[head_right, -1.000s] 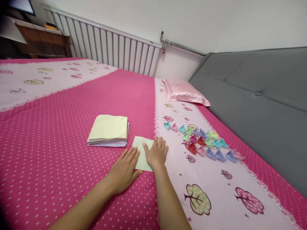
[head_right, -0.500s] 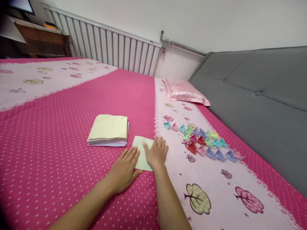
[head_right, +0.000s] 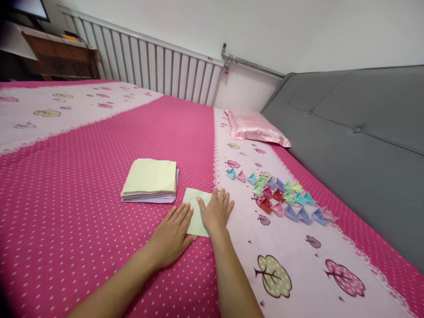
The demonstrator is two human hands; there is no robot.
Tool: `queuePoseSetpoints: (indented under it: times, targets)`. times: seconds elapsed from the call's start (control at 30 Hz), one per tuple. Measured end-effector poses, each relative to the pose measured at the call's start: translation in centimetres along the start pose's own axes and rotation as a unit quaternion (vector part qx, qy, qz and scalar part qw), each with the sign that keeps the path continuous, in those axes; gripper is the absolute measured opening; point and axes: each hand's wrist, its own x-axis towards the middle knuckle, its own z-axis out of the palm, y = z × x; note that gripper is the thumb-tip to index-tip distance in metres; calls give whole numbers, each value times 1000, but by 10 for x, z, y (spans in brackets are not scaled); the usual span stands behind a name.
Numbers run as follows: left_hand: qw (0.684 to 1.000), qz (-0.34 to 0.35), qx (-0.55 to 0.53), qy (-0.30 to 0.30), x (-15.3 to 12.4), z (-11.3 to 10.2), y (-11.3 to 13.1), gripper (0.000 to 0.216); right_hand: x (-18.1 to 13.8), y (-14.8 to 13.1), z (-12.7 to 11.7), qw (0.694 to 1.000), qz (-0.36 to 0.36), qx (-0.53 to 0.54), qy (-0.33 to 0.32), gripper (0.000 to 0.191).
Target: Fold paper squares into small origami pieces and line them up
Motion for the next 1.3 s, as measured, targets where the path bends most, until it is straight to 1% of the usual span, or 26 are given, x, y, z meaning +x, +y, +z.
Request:
queuePoseSetpoints:
  times: [0.1,0.13,0.2,0.27,0.3,0.4,0.63,0.77,0.83,0.9,0.93,1.0,1.07,1.17,1.23,1.3]
  targets:
    - [1000,0,-1,5,0,1,-1,63,-2,-6,-12,995,-59,21,74,59]
    - [1000,-1,-1,7,0,2,-1,63,-3,-8,-16,992,-89,41,81,54]
    - [1000,0,-2,8,0,3,-1,63,-5,-12,-24,981,-165,88,58,44]
    - [1000,3,-5,11,0,3,-1,63,-7,-16,-28,966,-231,114,12,36]
    - [1000,4,-7,14,0,2,-1,63,-9,-18,-29,961,-252,117,-11,34]
    - [1000,1,-10,15,0,1,0,61,-13,-20,-29,956,-269,99,-55,32]
    - [1000,-1,-9,12,0,2,0,61,-11,-16,-22,955,-272,77,-93,38]
    - [1000,-1,-6,7,0,2,0,62,-9,-14,-17,959,-257,78,-94,43]
    - [1000,-1,-6,2,1,1,0,63,-7,-12,-19,966,-232,81,-78,44]
    - [1000,-1,-5,-3,1,1,0,63,-3,-6,-26,978,-180,96,-46,46]
    - [1000,-1,-6,-5,1,0,0,64,0,-1,-30,983,-142,109,-26,47]
    - [1000,-1,-10,-13,0,-1,-1,64,5,10,-41,992,-49,118,-12,49]
    - [1000,2,-21,-20,0,-3,-3,66,9,22,-48,995,25,89,-31,50]
    - [998,1,-62,-29,0,-7,-6,70,13,36,-49,993,59,75,-76,54]
    - [993,-7,-110,-30,1,-10,-9,73,14,41,-45,986,62,123,-97,57]
    - [986,-18,-165,-23,2,-11,-11,75,15,43,-39,966,50,230,-108,58]
